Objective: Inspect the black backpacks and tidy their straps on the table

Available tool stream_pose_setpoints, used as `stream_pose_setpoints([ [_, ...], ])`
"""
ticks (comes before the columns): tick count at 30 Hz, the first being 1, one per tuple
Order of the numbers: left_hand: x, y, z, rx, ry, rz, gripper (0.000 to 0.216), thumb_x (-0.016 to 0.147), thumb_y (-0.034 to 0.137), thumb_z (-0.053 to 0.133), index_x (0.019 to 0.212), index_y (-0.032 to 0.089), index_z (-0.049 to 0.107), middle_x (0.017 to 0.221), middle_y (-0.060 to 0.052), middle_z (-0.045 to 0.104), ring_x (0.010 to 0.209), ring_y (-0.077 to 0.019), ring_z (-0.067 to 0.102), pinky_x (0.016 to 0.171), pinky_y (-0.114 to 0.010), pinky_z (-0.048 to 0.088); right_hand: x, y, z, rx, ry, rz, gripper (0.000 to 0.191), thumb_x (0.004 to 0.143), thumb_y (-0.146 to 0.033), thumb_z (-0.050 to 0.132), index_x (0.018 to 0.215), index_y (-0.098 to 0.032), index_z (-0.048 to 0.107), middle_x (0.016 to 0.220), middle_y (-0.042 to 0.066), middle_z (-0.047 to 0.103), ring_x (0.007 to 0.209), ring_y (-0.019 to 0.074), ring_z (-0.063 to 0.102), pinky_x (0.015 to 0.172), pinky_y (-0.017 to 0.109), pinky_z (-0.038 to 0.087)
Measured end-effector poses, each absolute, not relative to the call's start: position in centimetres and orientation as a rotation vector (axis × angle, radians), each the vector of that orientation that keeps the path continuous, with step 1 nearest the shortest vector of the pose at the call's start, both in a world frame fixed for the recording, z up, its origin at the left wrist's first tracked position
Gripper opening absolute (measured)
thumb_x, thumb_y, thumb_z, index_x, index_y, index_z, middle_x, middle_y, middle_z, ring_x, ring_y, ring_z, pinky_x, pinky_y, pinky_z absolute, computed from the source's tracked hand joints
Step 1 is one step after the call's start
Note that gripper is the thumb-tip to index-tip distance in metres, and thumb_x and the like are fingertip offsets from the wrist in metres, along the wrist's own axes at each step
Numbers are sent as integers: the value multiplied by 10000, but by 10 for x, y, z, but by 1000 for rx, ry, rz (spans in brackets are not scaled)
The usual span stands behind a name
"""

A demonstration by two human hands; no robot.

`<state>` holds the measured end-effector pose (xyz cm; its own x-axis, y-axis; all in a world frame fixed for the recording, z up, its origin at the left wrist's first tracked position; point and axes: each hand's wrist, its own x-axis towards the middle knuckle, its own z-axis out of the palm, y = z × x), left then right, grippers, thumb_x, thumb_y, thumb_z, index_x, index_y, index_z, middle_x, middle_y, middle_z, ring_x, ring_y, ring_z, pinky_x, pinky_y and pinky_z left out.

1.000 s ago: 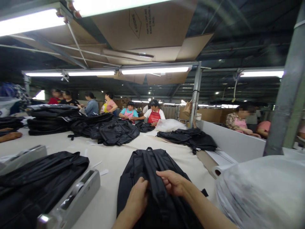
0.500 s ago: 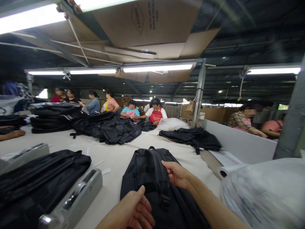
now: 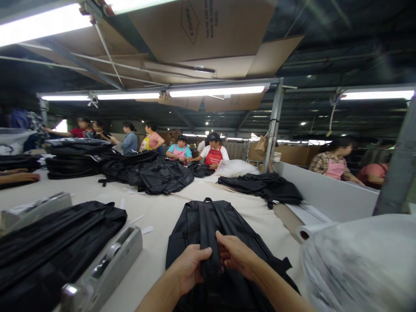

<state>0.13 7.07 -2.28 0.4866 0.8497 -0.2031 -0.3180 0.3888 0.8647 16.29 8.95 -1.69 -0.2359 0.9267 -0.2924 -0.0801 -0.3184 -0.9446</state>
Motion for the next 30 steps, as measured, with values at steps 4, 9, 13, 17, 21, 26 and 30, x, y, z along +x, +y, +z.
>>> stream_pose_setpoints([
  [4, 2, 70, -17, 828, 711, 858, 242, 708, 292, 665, 847, 108, 594, 698, -92, 700, 607, -202, 667, 582, -294, 499, 160, 74, -27, -1206, -1094, 2102, 742, 769, -806, 204, 617, -156, 527, 555, 9, 534, 446, 91, 517, 393, 174, 355],
  [9, -2, 70, -5, 827, 670, 809, 276, 834, 334, 545, 858, 66, 609, 683, -127, 701, 544, -181, 652, 546, -277, 496, 144, 72, -34, -864, -823, 2181, 693, 782, -790, 243, 667, -183, 558, 470, -39, 489, 433, 104, 509, 506, 226, 442],
  [13, -8, 69, -9, 831, 701, 779, 310, 780, 378, 625, 914, 103, 571, 727, -112, 711, 608, -216, 682, 588, -318, 517, 137, 79, -32, -814, -781, 2177, 657, 839, -715, 287, 616, -157, 552, 435, -37, 470, 376, 87, 466, 445, 201, 402],
  [17, -14, 69, -20, 896, 724, 734, 431, 675, 461, 706, 895, 145, 512, 703, -84, 705, 615, -245, 689, 580, -329, 509, 130, 86, -25, -849, -845, 2044, 609, 916, -586, 260, 767, -126, 630, 517, 22, 587, 383, 115, 504, 375, 200, 354],
  [21, -16, 71, -29, 914, 759, 757, 500, 617, 492, 736, 894, 183, 459, 706, -57, 702, 633, -259, 692, 589, -349, 507, 123, 93, -24, -850, -806, 2072, 608, 905, -587, 280, 905, -107, 653, 680, 83, 679, 508, 153, 591, 452, 226, 424],
  [26, -18, 67, -24, 921, 758, 749, 500, 628, 488, 726, 917, 150, 498, 745, -95, 699, 664, -248, 687, 608, -346, 510, 127, 99, -33, -903, -970, 2042, 520, 876, -549, 411, 849, -88, 649, 547, 37, 619, 360, 111, 471, 356, 210, 335],
  [30, -20, 57, -17, 909, 728, 794, 429, 656, 415, 729, 907, 123, 541, 810, -95, 684, 699, -206, 675, 632, -315, 512, 132, 98, -34, -909, -1040, 1941, 368, 857, -422, 498, 747, -93, 619, 486, 17, 579, 338, 99, 453, 337, 200, 298],
])
